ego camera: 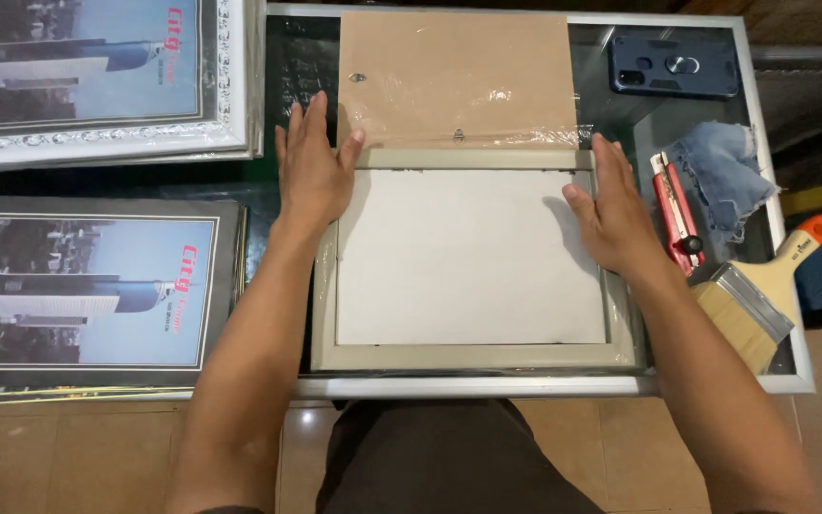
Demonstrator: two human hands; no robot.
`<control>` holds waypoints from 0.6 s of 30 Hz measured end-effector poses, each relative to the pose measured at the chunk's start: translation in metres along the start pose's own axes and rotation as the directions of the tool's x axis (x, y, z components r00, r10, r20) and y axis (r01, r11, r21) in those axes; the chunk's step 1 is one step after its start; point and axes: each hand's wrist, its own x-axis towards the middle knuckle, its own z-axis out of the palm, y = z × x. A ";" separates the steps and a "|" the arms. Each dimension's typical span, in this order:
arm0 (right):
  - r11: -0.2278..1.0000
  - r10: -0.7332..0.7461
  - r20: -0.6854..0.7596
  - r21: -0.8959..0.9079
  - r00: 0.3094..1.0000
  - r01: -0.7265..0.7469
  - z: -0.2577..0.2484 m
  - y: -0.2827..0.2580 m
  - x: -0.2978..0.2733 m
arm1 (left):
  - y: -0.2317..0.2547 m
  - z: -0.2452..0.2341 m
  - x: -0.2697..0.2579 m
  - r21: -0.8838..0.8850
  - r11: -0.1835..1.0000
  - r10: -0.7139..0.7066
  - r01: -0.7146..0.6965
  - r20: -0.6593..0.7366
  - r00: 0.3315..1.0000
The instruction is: Framing a piece of artwork by cleaning the glass, inserting the art, and securing the frame backing.
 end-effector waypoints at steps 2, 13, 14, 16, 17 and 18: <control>0.999 0.044 -0.012 0.018 0.999 -0.043 -0.003 0.002 -0.002 | 0.002 -0.001 -0.001 -0.036 0.999 -0.011 0.010 -0.022 1.000; 0.943 0.115 0.449 -0.329 0.886 0.045 -0.053 -0.046 -0.033 | 0.072 -0.093 -0.069 0.395 0.908 -0.175 -0.141 0.662 0.728; 0.939 0.131 0.469 -0.342 0.873 0.042 -0.051 -0.046 -0.034 | 0.071 -0.093 -0.072 0.423 0.895 -0.213 -0.143 0.686 0.696; 0.934 0.141 0.483 -0.354 0.864 0.046 -0.049 -0.049 -0.034 | 0.068 -0.095 -0.075 0.455 0.879 -0.252 -0.144 0.700 0.669; 0.929 0.126 0.467 -0.365 0.875 0.061 -0.050 -0.051 -0.037 | 0.069 -0.094 -0.078 0.415 0.896 -0.203 -0.160 0.700 0.685; 0.923 0.112 0.451 -0.377 0.885 0.076 -0.052 -0.054 -0.040 | 0.069 -0.093 -0.081 0.376 0.910 -0.153 -0.175 0.698 0.700</control>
